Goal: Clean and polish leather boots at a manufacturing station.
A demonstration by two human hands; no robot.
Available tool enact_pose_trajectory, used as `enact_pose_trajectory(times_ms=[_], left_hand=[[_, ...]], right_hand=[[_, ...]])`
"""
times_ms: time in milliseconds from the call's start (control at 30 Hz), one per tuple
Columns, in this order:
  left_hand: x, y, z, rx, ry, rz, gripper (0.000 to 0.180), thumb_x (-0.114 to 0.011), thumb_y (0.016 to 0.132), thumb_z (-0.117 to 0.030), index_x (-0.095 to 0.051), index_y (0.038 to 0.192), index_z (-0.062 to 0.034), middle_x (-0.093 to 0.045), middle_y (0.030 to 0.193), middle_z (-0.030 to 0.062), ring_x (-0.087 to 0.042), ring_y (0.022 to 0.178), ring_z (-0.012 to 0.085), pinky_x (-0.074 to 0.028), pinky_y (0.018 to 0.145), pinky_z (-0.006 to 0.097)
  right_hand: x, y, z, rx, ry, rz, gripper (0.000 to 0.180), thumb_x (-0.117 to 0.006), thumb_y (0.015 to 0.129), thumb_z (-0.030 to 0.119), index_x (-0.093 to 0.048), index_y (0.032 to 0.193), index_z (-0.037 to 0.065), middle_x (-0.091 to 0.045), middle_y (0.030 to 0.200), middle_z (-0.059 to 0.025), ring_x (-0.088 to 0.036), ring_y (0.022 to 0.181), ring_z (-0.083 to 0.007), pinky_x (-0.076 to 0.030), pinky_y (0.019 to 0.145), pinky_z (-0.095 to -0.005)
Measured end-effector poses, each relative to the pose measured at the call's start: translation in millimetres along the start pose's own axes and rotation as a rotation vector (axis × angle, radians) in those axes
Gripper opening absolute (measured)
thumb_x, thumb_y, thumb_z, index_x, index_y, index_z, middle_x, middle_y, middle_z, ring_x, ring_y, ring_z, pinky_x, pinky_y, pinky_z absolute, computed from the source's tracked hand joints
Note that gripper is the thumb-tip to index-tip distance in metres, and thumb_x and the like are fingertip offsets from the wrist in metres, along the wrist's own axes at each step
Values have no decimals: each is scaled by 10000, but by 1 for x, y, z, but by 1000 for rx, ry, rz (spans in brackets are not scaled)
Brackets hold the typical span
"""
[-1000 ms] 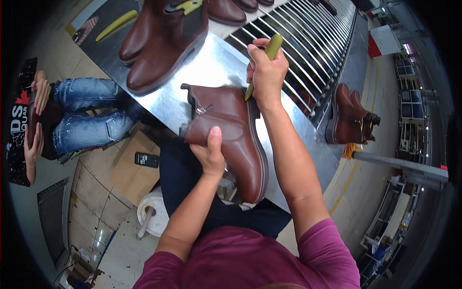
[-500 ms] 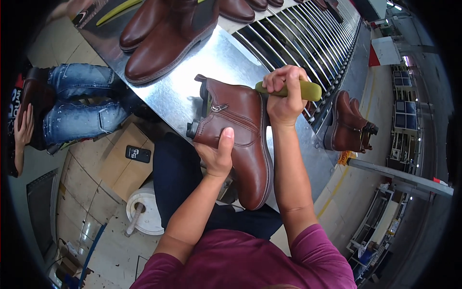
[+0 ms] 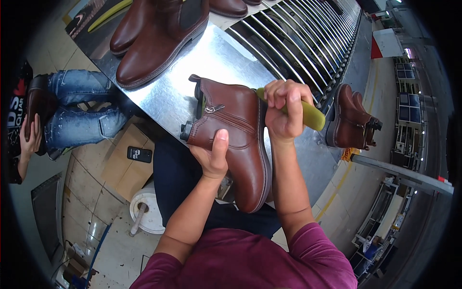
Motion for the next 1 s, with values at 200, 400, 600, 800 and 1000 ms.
enact_pose_trajectory(times_ms=[200,400,600,800,1000], left_hand=[[0,-2,4,-27,-55,16,325,-600,928,-225,-661,1079,56,-695,1015,99,-642,898,199,-499,818,328],[6,3,-15,28,24,129,217,-720,960,-184,-694,1025,21,-704,979,48,-637,857,130,-509,782,313],[19,-46,-98,-61,114,592,495,-835,826,-47,-656,1278,45,-714,1164,103,-683,1076,190,-543,939,341],[85,-70,-95,-212,585,1223,726,-791,721,77,-571,1410,23,-598,1462,227,-594,1331,322,-419,1158,443],[106,-91,-68,0,626,1008,778,-889,769,-56,-523,1454,-17,-570,1484,169,-512,1424,333,-394,1192,455]], right_hand=[[-5,-53,43,-202,81,-35,131,-617,979,94,-600,893,-2,-616,736,-99,-504,629,-132,-433,614,-289],[5,-91,112,-369,147,-416,280,-637,1030,244,-578,1169,9,-464,625,-9,-445,537,-94,-374,515,-264],[78,-144,154,-277,0,-766,380,-656,1036,244,-528,1310,15,-507,708,-10,-487,563,-106,-434,541,-284],[86,-187,155,-381,333,-619,270,-651,1023,229,-613,1172,6,-430,611,6,-461,530,-118,-438,540,-304],[82,-200,126,-425,618,-630,272,-654,1002,288,-620,959,21,-423,541,3,-422,440,-108,-373,444,-292]])
Point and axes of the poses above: each hand's wrist, its own y-axis towards the middle knuckle, its own x-axis out of the back of the hand, z = x × y, the point moved 2 cm from there along y, towards the middle knuckle
